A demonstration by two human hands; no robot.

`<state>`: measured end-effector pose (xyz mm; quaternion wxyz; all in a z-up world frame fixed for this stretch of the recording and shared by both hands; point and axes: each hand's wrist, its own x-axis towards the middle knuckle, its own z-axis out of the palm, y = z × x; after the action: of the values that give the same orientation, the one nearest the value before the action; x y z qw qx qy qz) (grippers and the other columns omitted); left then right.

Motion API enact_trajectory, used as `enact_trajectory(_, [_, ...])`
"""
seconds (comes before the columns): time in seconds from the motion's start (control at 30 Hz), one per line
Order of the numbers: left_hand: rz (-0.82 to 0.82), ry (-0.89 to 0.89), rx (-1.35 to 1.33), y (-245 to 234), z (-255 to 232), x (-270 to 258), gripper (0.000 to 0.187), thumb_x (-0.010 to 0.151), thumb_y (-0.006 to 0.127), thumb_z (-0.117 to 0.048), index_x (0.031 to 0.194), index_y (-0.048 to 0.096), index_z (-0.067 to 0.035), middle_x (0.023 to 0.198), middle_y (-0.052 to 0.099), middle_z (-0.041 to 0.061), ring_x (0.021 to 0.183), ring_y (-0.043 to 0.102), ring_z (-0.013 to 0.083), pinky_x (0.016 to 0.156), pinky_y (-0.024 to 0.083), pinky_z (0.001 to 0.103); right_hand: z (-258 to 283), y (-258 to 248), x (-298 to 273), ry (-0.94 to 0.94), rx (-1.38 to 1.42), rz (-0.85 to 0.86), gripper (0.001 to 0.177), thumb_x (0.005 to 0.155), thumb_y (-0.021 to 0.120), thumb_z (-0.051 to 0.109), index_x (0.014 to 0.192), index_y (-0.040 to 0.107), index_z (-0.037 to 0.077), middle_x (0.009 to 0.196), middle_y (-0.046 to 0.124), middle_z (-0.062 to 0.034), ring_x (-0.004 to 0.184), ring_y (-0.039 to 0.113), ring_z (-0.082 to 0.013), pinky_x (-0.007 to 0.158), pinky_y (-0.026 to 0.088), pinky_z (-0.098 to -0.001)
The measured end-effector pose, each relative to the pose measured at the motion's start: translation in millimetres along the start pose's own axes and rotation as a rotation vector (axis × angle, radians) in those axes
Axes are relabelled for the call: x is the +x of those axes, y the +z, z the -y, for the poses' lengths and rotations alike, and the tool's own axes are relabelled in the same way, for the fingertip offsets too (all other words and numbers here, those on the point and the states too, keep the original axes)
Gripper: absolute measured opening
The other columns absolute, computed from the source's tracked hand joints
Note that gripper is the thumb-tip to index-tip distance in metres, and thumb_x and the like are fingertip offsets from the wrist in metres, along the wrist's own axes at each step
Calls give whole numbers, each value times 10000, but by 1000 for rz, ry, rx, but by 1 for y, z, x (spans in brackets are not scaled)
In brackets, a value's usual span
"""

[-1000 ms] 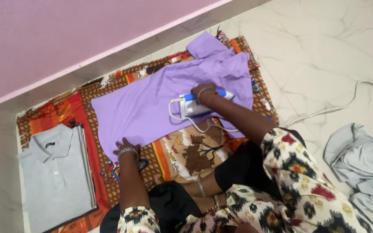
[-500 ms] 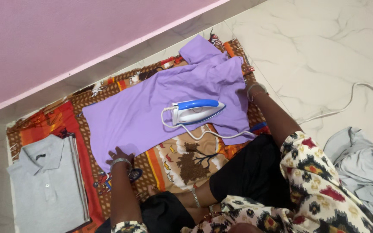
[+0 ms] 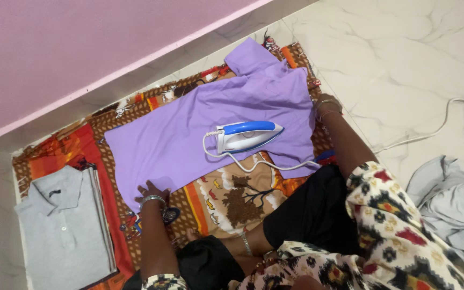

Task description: The person irons a purple shirt laid flat on a patterned mat, then folds it neatly and places it on top of a stack of folded shirts. The person uses a handheld iron and smooths the fabric with their hands before folding.

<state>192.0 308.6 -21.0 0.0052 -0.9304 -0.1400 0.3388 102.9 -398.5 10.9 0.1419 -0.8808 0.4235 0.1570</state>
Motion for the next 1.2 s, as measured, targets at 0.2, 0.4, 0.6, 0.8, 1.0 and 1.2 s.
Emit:
enact_trajectory(0.2, [86,-58,-198,7,3,0,1124,828,720,-564,1655,15,-275,1747,-132,96,1562,-91,549,1186,292,672,103,3,-100,-1052,265,-233,511,886,734,183,1366,626,46,1389,623,-196,1298,566,-360,1135,429,-426])
enact_trajectory(0.4, [12,-7,-43,1,-1,-3,1134,851,701,-648,1663,42,-210,1726,-77,192,1538,-34,554,1248,116,615,205,10,-232,-811,-315,50,643,917,640,159,1500,420,313,1423,530,-120,1293,519,-332,991,449,-573])
enact_trajectory(0.6, [6,19,42,-1,-1,-2,1158,860,700,-675,1662,44,-159,1703,-55,245,1550,-57,479,1242,39,632,194,-3,-201,-798,-257,-22,328,987,578,197,1313,598,230,1116,735,-143,1012,725,-356,809,581,-502])
enact_trajectory(0.8, [19,38,51,3,3,2,1164,864,684,-696,1663,20,-170,1706,-83,243,1523,-42,519,1246,58,640,165,-4,-143,-714,-264,-71,243,944,658,232,1153,678,110,1039,740,-181,972,727,-382,792,571,-511])
enact_trajectory(1.0, [79,-14,-46,0,0,4,1170,837,714,-657,1664,-5,-245,1721,-111,166,1532,-84,550,1245,133,642,142,-32,-138,-667,-334,-61,280,932,688,263,1162,670,105,1037,747,-174,987,730,-371,804,572,-502])
enact_trajectory(1.2, [78,-33,-122,3,3,3,1155,834,735,-608,1661,4,-269,1733,-124,129,1543,-86,550,1214,264,653,121,-38,-133,-699,-400,-61,277,964,641,198,1238,670,168,1151,726,-151,1103,688,-356,881,553,-500])
